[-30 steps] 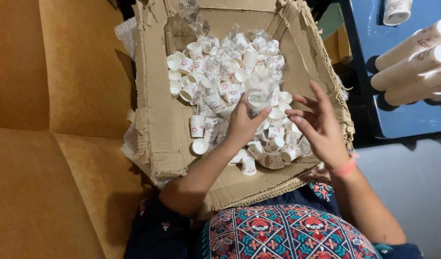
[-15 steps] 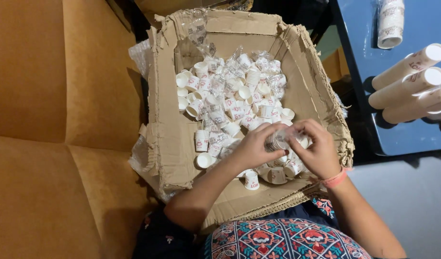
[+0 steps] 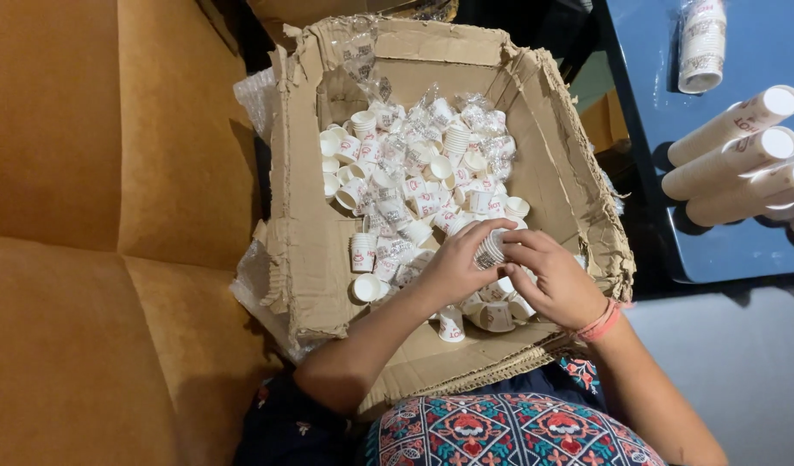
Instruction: Sorting and stacking small paper cups from a cardboard box into stacks.
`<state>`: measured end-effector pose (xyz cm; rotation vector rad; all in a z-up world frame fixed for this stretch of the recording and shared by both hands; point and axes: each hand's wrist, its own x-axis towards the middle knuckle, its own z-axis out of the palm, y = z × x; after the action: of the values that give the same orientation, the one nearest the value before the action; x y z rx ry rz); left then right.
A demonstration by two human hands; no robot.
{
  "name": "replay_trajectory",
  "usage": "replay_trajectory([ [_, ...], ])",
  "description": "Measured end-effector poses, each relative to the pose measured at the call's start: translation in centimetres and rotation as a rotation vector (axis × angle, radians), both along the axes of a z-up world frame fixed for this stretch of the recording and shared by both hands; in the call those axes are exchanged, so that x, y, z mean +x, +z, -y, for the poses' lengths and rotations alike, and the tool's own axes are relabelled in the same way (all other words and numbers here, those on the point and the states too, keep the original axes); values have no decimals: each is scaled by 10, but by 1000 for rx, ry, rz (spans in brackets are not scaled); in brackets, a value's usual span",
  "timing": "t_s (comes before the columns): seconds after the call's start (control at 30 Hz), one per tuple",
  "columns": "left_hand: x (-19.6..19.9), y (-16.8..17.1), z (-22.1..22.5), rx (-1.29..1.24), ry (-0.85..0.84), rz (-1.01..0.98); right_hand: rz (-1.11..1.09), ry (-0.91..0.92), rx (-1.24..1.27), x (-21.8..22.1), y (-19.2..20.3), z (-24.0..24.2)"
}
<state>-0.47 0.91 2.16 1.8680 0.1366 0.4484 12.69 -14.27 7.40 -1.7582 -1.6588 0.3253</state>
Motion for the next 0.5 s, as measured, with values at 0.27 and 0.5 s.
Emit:
replay_trajectory([
  [0.27,0,0,-2,40,-26,36,-235,-112,-318,-3,3,-1],
  [0.5,-3,10,0,88,-21,-112,-198,-54,-96,-5,-11,0],
])
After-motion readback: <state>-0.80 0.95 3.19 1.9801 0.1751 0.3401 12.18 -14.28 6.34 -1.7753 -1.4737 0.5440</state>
